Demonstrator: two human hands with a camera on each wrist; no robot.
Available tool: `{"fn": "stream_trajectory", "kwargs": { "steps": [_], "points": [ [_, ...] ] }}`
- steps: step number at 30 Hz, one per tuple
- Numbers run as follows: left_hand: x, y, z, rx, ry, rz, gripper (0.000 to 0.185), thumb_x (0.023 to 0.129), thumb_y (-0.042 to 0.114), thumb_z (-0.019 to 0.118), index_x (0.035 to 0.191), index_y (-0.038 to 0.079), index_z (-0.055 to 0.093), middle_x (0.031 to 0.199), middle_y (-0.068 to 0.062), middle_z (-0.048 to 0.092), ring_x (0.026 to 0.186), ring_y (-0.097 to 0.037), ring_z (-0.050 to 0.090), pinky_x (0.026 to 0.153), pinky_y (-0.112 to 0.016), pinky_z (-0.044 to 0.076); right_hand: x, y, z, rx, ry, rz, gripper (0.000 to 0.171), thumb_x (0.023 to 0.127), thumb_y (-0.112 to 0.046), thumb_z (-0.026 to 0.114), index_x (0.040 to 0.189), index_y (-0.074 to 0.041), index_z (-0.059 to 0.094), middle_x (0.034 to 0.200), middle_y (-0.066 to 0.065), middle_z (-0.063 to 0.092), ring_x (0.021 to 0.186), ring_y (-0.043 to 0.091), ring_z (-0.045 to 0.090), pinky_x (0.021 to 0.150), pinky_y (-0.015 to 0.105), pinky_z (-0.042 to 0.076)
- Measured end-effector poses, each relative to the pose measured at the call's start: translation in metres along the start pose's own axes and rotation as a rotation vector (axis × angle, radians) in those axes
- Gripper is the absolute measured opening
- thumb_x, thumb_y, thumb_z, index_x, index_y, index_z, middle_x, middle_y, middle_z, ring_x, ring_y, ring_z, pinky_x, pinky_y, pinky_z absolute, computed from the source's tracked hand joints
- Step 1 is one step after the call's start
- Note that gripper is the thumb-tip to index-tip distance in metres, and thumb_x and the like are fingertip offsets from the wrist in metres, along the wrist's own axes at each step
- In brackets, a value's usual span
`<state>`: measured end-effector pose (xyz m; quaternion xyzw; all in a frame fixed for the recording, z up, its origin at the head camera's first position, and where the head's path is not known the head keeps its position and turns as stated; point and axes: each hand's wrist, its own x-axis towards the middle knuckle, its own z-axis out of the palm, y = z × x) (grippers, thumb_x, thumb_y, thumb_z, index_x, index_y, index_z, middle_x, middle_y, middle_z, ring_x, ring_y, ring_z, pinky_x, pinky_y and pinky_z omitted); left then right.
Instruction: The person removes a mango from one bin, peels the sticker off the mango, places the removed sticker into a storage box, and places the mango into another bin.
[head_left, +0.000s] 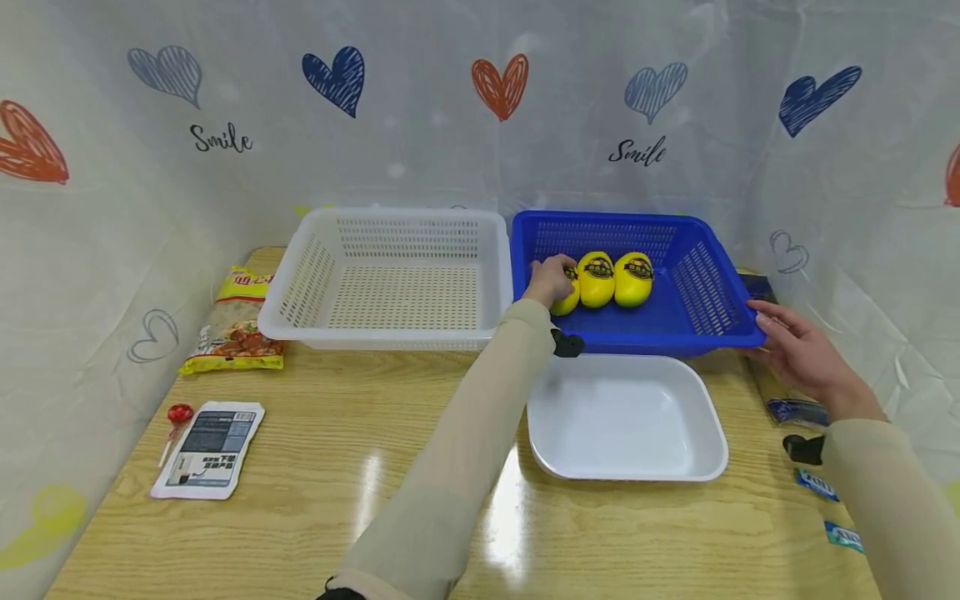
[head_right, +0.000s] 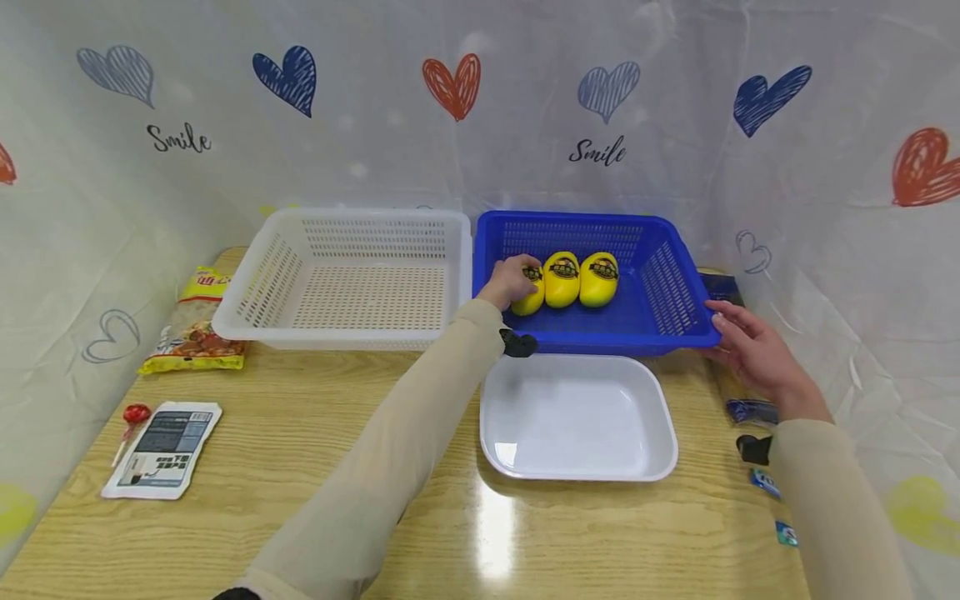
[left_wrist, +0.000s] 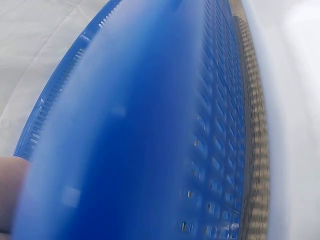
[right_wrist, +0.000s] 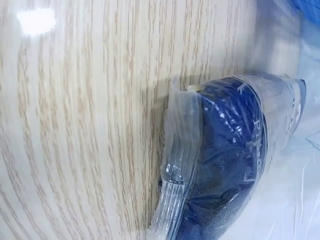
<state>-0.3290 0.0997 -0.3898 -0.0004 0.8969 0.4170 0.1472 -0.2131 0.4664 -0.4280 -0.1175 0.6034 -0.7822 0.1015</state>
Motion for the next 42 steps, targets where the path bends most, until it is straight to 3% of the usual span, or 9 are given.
{"fn": "stream_trajectory", "kwargs": {
  "steps": [8,13,16,18,20,25,36,42],
  "points": [
    [-0.003,-0.002,-0.007,0.012,0.026,0.024,0.044,0.093,0.002,0.062,0.133,0.021,0.061,0.152,-0.001,0.041,0.149,-0.024,0.011,0.104,-0.039,0.041,0.002,0.001,0.005,0.011,0.028,0.027,0.039,0.106,-0.003,0.033,0.14,-0.008,0.052,0.122,0.005,0.067,0.099,0.019,0.069,0.083,0.033,0.055],
    [-0.007,0.005,-0.016,-0.085,0.008,0.07,0.043,0.093,0.008,0.065,0.133,0.022,0.061,0.153,-0.003,0.039,0.148,-0.025,0.012,0.102,-0.038,0.042,0.003,0.001,0.006,0.035,0.005,0.003,0.04,0.106,-0.002,0.03,0.14,-0.006,0.051,0.123,0.006,0.066,0.101,0.02,0.069,0.084,0.033,0.055],
    [-0.009,0.008,-0.024,-0.206,-0.034,0.09,0.043,0.093,0.012,0.067,0.133,0.024,0.06,0.156,-0.008,0.03,0.14,-0.029,0.031,0.092,-0.038,0.051,0.002,0.002,0.005,0.026,0.003,-0.001,0.04,0.106,-0.001,0.029,0.14,-0.005,0.05,0.123,0.006,0.065,0.101,0.019,0.069,0.083,0.033,0.055],
    [-0.01,0.008,-0.03,-0.29,-0.068,0.107,0.044,0.093,0.014,0.068,0.134,0.027,0.059,0.158,-0.01,0.023,0.129,-0.027,0.043,0.077,-0.035,0.056,0.001,0.001,0.004,0.019,0.012,0.012,0.04,0.106,-0.002,0.029,0.14,-0.006,0.05,0.123,0.005,0.065,0.101,0.019,0.069,0.082,0.032,0.055],
    [-0.012,0.008,-0.037,-0.371,-0.106,0.141,0.046,0.093,0.015,0.067,0.136,0.028,0.057,0.155,-0.009,0.027,0.116,-0.026,0.051,0.07,-0.034,0.058,0.001,0.001,0.004,0.003,0.031,0.027,0.04,0.106,-0.002,0.031,0.14,-0.007,0.051,0.123,0.004,0.066,0.101,0.019,0.069,0.081,0.032,0.056],
    [-0.019,0.005,-0.059,-0.484,-0.2,0.256,0.048,0.096,0.018,0.063,0.141,0.028,0.051,0.14,-0.002,0.047,0.108,-0.02,0.057,0.075,-0.034,0.057,0.0,-0.001,0.004,-0.006,0.053,0.052,0.04,0.106,-0.004,0.032,0.14,-0.01,0.052,0.122,0.002,0.066,0.1,0.018,0.069,0.08,0.031,0.056],
    [-0.052,-0.017,-0.102,-0.57,-0.288,0.404,0.049,0.094,0.027,0.067,0.141,0.032,0.051,0.134,-0.003,0.041,0.109,-0.021,0.057,0.084,-0.034,0.055,-0.002,-0.001,0.006,0.021,0.052,0.057,0.04,0.106,-0.005,0.033,0.14,-0.011,0.052,0.123,0.002,0.066,0.101,0.019,0.069,0.081,0.031,0.056],
    [-0.076,-0.034,-0.124,-0.501,-0.294,0.493,0.049,0.094,0.026,0.067,0.14,0.028,0.051,0.139,-0.002,0.042,0.111,-0.025,0.059,0.085,-0.036,0.055,-0.003,0.001,0.006,0.074,0.033,0.041,0.041,0.106,-0.003,0.031,0.14,-0.009,0.051,0.123,0.005,0.066,0.101,0.021,0.069,0.082,0.033,0.056]
  ]
}}
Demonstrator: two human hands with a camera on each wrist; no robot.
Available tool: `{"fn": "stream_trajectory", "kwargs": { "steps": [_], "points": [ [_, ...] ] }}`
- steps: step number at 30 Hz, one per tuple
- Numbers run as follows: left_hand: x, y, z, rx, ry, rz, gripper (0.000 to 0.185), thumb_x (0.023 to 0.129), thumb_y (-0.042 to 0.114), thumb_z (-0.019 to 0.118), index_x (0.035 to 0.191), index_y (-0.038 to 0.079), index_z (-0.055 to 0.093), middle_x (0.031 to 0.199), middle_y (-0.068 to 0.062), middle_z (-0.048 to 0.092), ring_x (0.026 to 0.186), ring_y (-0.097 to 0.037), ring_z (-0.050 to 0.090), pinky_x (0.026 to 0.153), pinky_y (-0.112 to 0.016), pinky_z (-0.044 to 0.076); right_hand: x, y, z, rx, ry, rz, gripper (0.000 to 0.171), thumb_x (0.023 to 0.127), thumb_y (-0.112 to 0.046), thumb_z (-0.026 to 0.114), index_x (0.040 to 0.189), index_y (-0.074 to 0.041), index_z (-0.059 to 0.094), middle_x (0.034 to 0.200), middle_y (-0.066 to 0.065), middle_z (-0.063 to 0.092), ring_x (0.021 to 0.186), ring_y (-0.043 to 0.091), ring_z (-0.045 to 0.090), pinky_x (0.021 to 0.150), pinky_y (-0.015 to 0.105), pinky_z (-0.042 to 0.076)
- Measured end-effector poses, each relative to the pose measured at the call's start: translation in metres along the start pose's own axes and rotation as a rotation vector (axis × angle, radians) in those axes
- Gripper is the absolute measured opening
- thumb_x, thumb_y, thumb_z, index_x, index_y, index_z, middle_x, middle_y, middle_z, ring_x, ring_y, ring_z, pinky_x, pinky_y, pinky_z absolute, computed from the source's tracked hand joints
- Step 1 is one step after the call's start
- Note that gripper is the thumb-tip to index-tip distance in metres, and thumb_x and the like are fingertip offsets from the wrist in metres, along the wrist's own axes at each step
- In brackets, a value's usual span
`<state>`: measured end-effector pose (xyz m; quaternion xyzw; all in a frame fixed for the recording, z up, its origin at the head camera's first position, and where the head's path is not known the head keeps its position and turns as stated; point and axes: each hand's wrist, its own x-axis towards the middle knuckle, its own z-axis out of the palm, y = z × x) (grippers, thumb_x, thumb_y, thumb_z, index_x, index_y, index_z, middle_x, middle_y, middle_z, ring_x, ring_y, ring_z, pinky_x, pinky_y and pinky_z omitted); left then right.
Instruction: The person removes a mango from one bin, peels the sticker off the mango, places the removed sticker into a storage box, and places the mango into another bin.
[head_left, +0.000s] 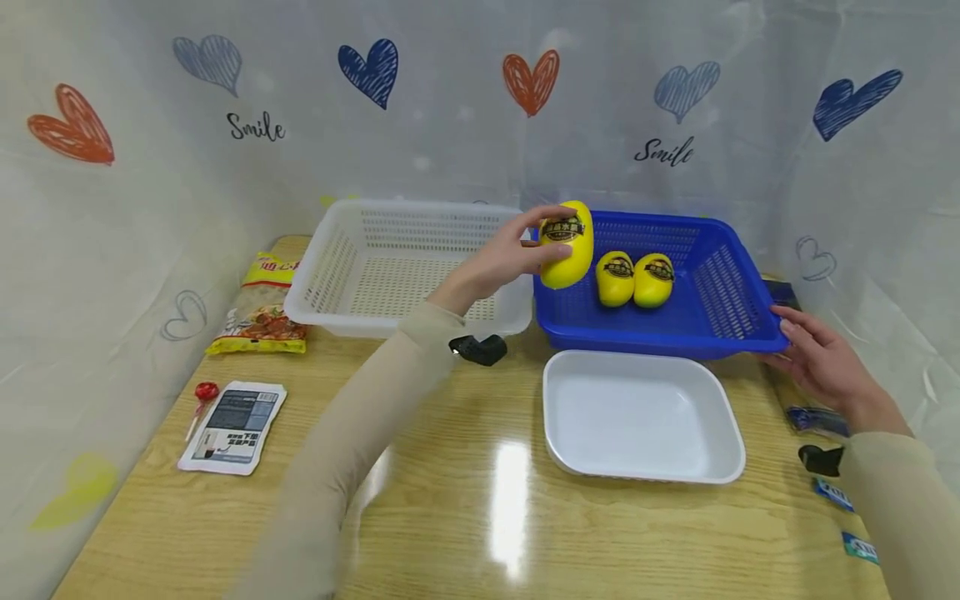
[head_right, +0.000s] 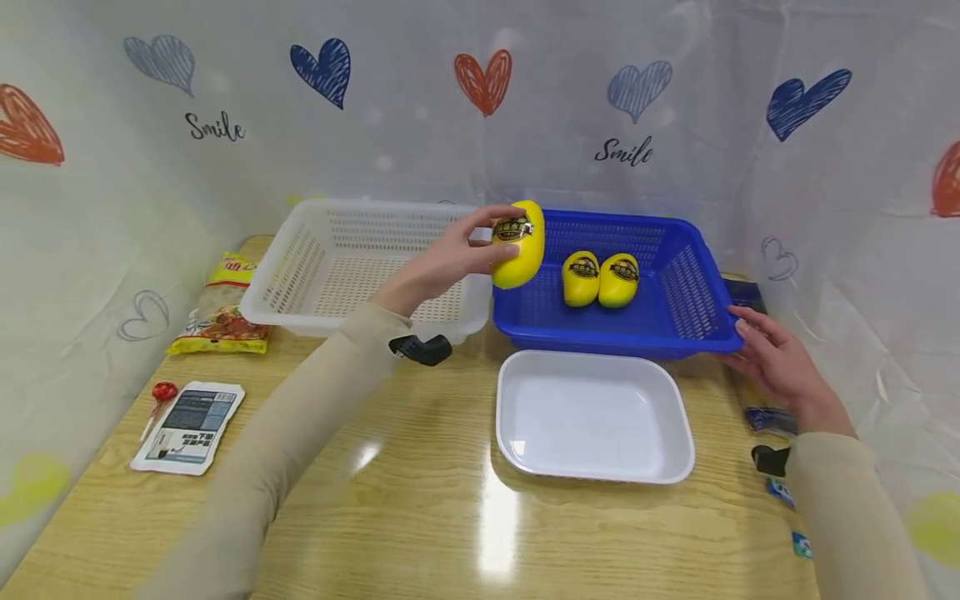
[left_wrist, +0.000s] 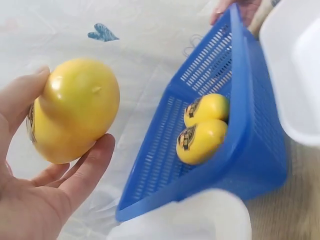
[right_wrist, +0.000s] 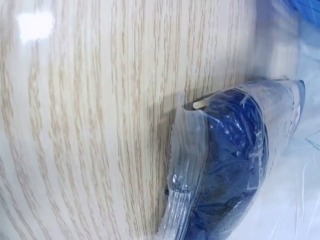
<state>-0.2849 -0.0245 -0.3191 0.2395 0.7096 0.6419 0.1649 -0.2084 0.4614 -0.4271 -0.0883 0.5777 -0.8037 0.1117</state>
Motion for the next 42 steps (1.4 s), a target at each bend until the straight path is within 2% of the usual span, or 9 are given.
{"fn": "stream_trajectory", "kwargs": {
  "steps": [6,11,13,17,22,27,31,38,42],
  "points": [
    [-0.043,0.005,-0.009,0.204,-0.026,0.045,0.051,0.092,0.025,0.07,0.14,0.025,0.052,0.14,-0.006,0.035,0.118,-0.032,0.055,0.085,-0.037,0.055,-0.001,0.001,0.001,0.046,-0.003,-0.012,0.04,0.106,-0.003,0.03,0.139,-0.007,0.053,0.123,0.006,0.065,0.102,0.022,0.069,0.082,0.035,0.056],
    [-0.091,0.004,-0.01,0.392,-0.041,0.085,0.05,0.09,0.025,0.072,0.138,0.023,0.056,0.132,-0.005,0.042,0.122,-0.023,0.041,0.098,-0.04,0.046,-0.001,0.001,0.001,0.047,0.0,0.009,0.04,0.106,-0.005,0.031,0.139,-0.009,0.053,0.122,0.004,0.066,0.101,0.021,0.069,0.082,0.035,0.056],
    [-0.112,-0.001,-0.008,0.4,-0.061,0.085,0.049,0.09,0.022,0.073,0.136,0.021,0.058,0.13,-0.006,0.042,0.121,-0.022,0.039,0.099,-0.039,0.046,-0.002,0.001,0.002,0.03,0.005,0.021,0.04,0.106,-0.005,0.032,0.14,-0.01,0.053,0.122,0.003,0.066,0.101,0.02,0.069,0.082,0.034,0.056],
    [-0.148,-0.015,-0.003,0.363,-0.106,0.017,0.047,0.089,0.016,0.074,0.133,0.022,0.06,0.13,-0.009,0.038,0.119,-0.024,0.043,0.086,-0.03,0.054,-0.002,0.001,0.003,-0.017,0.029,0.033,0.039,0.105,-0.007,0.036,0.14,-0.012,0.053,0.121,0.002,0.067,0.099,0.019,0.07,0.08,0.032,0.056],
    [-0.179,-0.039,0.005,0.373,-0.134,-0.049,0.046,0.089,0.016,0.074,0.132,0.022,0.059,0.136,-0.013,0.036,0.119,-0.029,0.047,0.08,-0.028,0.056,-0.001,0.0,0.004,-0.015,0.022,0.032,0.039,0.105,-0.007,0.036,0.141,-0.012,0.052,0.122,0.002,0.066,0.1,0.019,0.069,0.081,0.032,0.056],
    [-0.19,-0.07,0.011,0.466,-0.051,-0.078,0.045,0.088,0.02,0.075,0.131,0.021,0.06,0.135,-0.019,0.038,0.12,-0.033,0.043,0.089,-0.043,0.051,-0.002,0.0,0.002,0.051,-0.02,0.024,0.041,0.106,-0.005,0.031,0.14,-0.011,0.053,0.123,0.005,0.066,0.102,0.021,0.069,0.082,0.035,0.055],
    [-0.19,-0.09,0.015,0.552,0.021,-0.078,0.045,0.087,0.02,0.076,0.129,0.02,0.062,0.132,-0.023,0.041,0.117,-0.036,0.045,0.091,-0.049,0.044,-0.002,0.0,0.0,0.037,-0.015,0.018,0.04,0.106,-0.005,0.031,0.14,-0.01,0.052,0.123,0.005,0.066,0.102,0.021,0.069,0.082,0.034,0.055],
    [-0.19,-0.097,0.018,0.537,0.084,-0.123,0.046,0.088,0.018,0.074,0.132,0.02,0.06,0.133,-0.021,0.04,0.113,-0.033,0.05,0.091,-0.047,0.045,-0.002,-0.001,0.0,0.017,0.016,0.039,0.039,0.106,-0.006,0.033,0.14,-0.012,0.053,0.122,0.004,0.067,0.101,0.02,0.069,0.081,0.033,0.055],
    [-0.19,-0.098,0.019,0.504,0.103,-0.154,0.046,0.089,0.018,0.074,0.132,0.02,0.06,0.132,-0.021,0.039,0.108,-0.03,0.051,0.088,-0.044,0.047,-0.001,0.0,0.0,0.023,-0.001,0.026,0.04,0.106,-0.006,0.031,0.14,-0.011,0.052,0.123,0.004,0.066,0.102,0.02,0.069,0.082,0.034,0.055]
  ]
}}
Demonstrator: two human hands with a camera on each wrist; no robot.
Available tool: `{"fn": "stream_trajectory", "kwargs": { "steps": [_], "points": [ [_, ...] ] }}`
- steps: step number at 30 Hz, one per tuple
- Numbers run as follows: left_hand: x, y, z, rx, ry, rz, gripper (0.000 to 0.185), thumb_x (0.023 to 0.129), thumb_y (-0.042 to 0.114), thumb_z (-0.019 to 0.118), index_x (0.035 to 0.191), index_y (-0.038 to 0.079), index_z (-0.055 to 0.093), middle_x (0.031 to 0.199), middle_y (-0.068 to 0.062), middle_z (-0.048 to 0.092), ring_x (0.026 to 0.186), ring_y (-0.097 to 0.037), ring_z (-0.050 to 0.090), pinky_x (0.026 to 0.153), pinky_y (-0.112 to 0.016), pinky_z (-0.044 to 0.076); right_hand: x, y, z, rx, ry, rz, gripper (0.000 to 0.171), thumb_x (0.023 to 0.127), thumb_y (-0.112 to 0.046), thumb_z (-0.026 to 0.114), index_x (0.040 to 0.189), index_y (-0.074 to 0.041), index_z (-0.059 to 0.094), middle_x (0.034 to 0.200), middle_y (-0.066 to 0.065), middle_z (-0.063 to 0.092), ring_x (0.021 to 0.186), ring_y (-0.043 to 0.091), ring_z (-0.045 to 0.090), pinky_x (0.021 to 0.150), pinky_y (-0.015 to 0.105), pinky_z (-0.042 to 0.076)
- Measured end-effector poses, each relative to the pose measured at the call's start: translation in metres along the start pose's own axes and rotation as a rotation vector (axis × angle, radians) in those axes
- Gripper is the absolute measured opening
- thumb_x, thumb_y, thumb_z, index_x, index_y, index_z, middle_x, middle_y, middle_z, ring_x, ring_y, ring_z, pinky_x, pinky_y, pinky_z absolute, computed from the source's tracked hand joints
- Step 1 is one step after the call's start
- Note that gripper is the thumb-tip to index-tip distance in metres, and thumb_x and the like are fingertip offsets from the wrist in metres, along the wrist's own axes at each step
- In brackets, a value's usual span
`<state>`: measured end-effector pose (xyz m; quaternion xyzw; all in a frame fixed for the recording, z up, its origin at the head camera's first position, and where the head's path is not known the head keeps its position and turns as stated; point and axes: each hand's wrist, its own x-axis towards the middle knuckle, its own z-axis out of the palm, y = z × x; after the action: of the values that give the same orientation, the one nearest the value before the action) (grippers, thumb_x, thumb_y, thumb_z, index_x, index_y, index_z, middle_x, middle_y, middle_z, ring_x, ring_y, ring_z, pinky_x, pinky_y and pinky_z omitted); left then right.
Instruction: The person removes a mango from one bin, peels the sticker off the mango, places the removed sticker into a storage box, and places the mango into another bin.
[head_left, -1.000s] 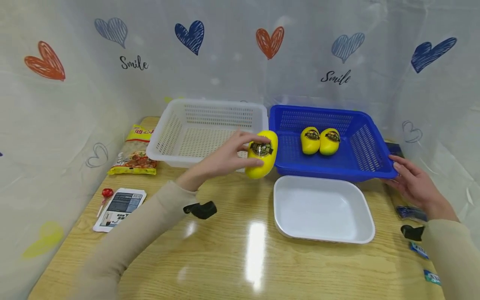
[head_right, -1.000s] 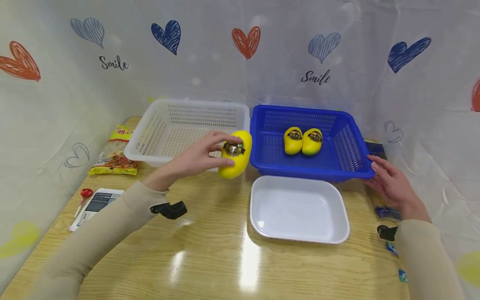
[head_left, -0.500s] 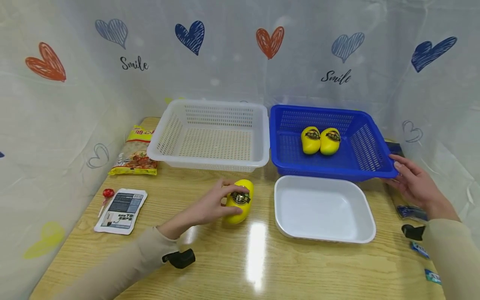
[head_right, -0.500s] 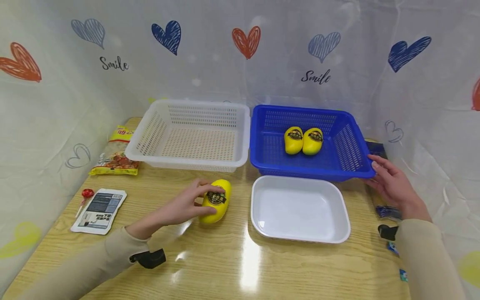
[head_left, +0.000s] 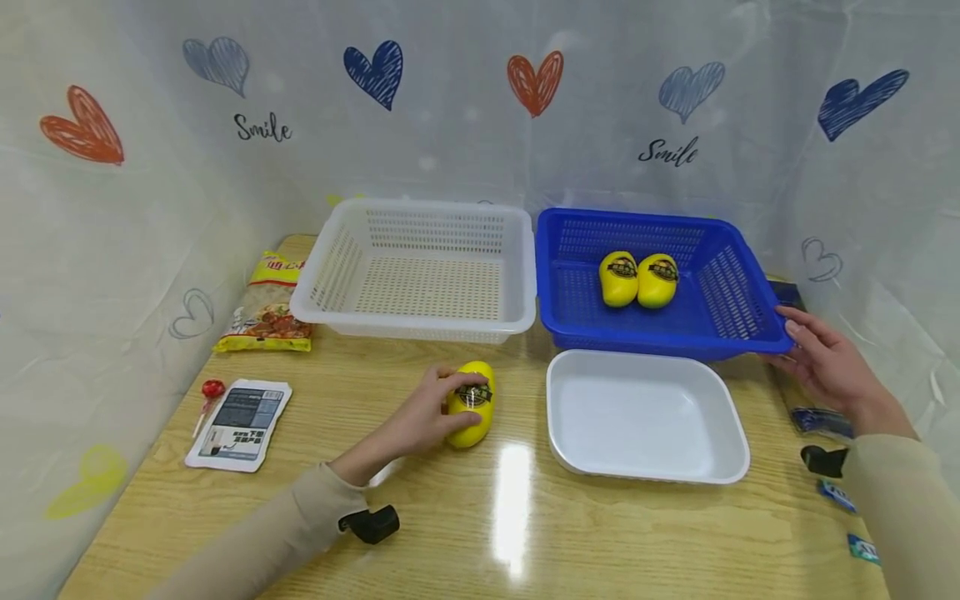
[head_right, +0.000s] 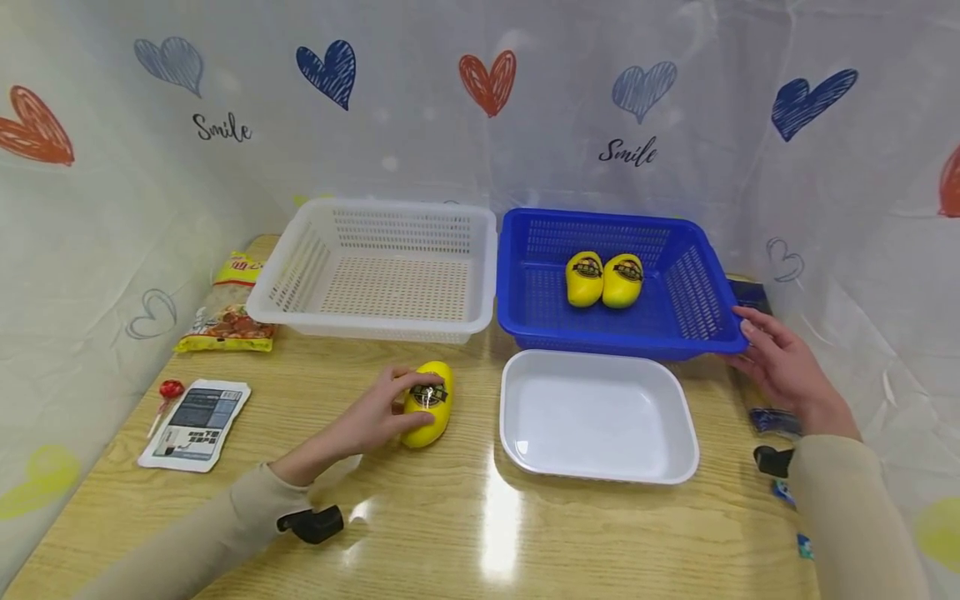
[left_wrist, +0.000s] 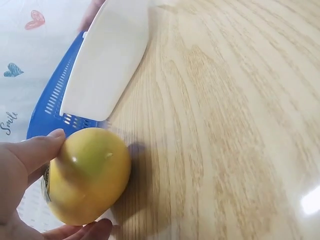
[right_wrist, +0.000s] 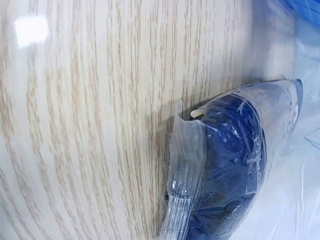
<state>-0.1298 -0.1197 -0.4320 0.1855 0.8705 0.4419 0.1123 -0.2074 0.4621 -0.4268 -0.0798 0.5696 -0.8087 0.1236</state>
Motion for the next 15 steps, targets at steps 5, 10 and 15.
{"fn": "stream_trajectory", "kwargs": {
  "steps": [5,10,15],
  "points": [
    [0.0002,-0.0026,0.0026,-0.018,-0.002,-0.004,0.047,0.09,0.02,0.072,0.134,0.02,0.058,0.143,-0.027,0.03,0.115,-0.036,0.05,0.09,-0.049,0.047,0.0,-0.0006,0.0015,-0.065,-0.004,-0.021,0.039,0.106,-0.007,0.033,0.141,-0.01,0.051,0.123,0.002,0.066,0.101,0.018,0.069,0.082,0.032,0.055],
    [0.0,-0.0051,0.0042,0.0,0.004,0.027,0.046,0.091,0.021,0.071,0.135,0.019,0.057,0.15,-0.027,0.024,0.121,-0.041,0.048,0.094,-0.053,0.045,0.0007,-0.0007,0.0025,-0.1,0.007,-0.021,0.039,0.106,-0.007,0.034,0.141,-0.011,0.051,0.123,0.001,0.066,0.1,0.017,0.069,0.081,0.031,0.056],
    [-0.0009,-0.0046,0.0045,-0.015,0.003,0.034,0.046,0.091,0.02,0.071,0.135,0.018,0.057,0.15,-0.025,0.026,0.12,-0.039,0.048,0.094,-0.053,0.045,0.0011,-0.0082,0.003,-0.346,0.088,0.023,0.037,0.106,-0.015,0.038,0.141,-0.015,0.051,0.12,-0.009,0.062,0.098,0.004,0.066,0.08,0.021,0.054]
  ]
}}
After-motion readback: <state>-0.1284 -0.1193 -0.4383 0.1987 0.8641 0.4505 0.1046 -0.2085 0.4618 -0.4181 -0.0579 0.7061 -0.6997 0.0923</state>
